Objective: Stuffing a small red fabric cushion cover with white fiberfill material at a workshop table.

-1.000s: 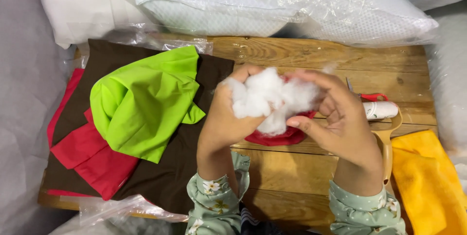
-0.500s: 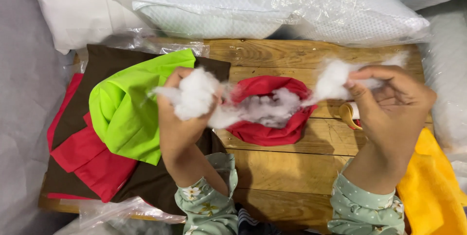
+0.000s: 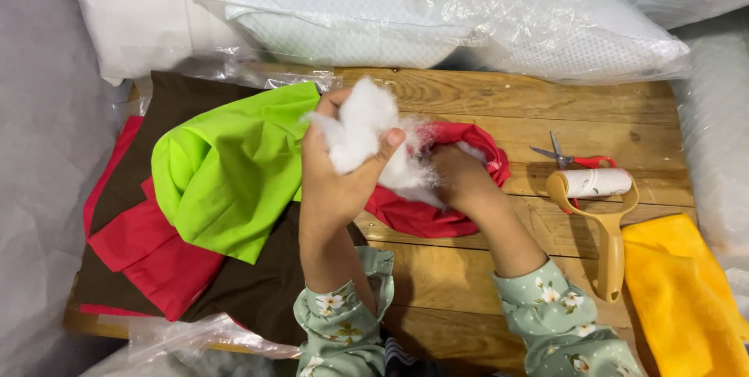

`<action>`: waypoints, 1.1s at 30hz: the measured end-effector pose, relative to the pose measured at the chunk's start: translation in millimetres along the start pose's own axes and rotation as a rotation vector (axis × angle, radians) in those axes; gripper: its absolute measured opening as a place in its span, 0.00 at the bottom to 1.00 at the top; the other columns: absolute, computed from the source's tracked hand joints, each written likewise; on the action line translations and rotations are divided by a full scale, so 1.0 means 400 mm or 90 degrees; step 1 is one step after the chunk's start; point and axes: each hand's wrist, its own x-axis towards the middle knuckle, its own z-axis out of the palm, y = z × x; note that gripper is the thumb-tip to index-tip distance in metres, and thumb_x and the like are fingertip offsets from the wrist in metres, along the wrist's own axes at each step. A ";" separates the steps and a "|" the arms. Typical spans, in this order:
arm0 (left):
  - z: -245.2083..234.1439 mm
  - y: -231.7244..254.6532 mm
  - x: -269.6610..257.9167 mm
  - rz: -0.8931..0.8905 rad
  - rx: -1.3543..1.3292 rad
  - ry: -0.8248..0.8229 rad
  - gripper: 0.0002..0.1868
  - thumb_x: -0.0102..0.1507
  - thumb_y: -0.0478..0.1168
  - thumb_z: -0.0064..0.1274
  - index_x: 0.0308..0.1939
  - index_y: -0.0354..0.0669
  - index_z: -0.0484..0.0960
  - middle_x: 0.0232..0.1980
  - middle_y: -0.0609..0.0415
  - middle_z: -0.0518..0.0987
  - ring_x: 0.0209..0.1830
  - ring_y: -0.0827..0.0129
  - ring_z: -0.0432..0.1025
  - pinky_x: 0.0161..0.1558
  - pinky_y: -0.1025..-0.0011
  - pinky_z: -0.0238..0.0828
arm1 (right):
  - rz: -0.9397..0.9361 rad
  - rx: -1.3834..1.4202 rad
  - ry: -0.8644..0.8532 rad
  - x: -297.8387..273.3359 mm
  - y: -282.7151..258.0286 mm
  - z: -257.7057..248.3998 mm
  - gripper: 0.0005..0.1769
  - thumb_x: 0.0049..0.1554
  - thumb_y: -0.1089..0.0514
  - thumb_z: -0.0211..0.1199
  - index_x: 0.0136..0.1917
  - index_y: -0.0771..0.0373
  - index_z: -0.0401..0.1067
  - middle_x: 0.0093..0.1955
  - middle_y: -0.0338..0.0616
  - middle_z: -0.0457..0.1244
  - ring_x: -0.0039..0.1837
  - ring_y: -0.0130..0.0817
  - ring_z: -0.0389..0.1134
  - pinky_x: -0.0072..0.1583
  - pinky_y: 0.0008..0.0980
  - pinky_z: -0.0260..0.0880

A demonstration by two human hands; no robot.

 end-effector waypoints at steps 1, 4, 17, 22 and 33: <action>0.002 0.003 0.000 -0.023 -0.016 0.001 0.27 0.59 0.45 0.66 0.57 0.43 0.72 0.49 0.57 0.74 0.47 0.74 0.69 0.49 0.78 0.70 | -0.017 0.022 0.022 -0.025 0.006 -0.019 0.11 0.54 0.60 0.56 0.46 0.59 0.78 0.52 0.50 0.69 0.54 0.51 0.72 0.53 0.43 0.71; 0.013 0.002 0.000 -0.058 -0.043 0.008 0.28 0.59 0.45 0.65 0.59 0.45 0.71 0.50 0.57 0.74 0.49 0.74 0.69 0.51 0.78 0.71 | -0.139 0.068 0.121 -0.124 0.014 -0.101 0.18 0.50 0.65 0.59 0.55 0.61 0.74 0.61 0.49 0.64 0.62 0.52 0.67 0.61 0.43 0.66; 0.113 -0.001 -0.022 -0.059 -0.157 -0.059 0.27 0.60 0.42 0.64 0.58 0.44 0.69 0.51 0.57 0.75 0.49 0.77 0.69 0.53 0.79 0.71 | -0.262 0.368 0.463 -0.389 -0.130 -0.198 0.46 0.42 0.55 0.81 0.69 0.63 0.63 0.72 0.50 0.61 0.67 0.36 0.68 0.61 0.29 0.76; 0.128 -0.008 -0.054 -0.047 -0.165 -0.079 0.26 0.61 0.39 0.61 0.61 0.43 0.68 0.56 0.53 0.71 0.52 0.74 0.68 0.53 0.77 0.71 | -0.365 0.265 0.588 -0.368 -0.131 -0.186 0.14 0.53 0.69 0.64 0.54 0.67 0.72 0.54 0.51 0.68 0.55 0.42 0.70 0.59 0.35 0.69; 0.013 -0.032 -0.016 0.082 -0.180 0.131 0.15 0.65 0.41 0.56 0.54 0.47 0.71 0.47 0.59 0.72 0.46 0.78 0.67 0.42 0.79 0.68 | -0.218 0.491 0.696 -0.397 -0.028 -0.215 0.09 0.64 0.75 0.65 0.56 0.77 0.68 0.54 0.60 0.66 0.47 0.44 0.72 0.49 0.34 0.81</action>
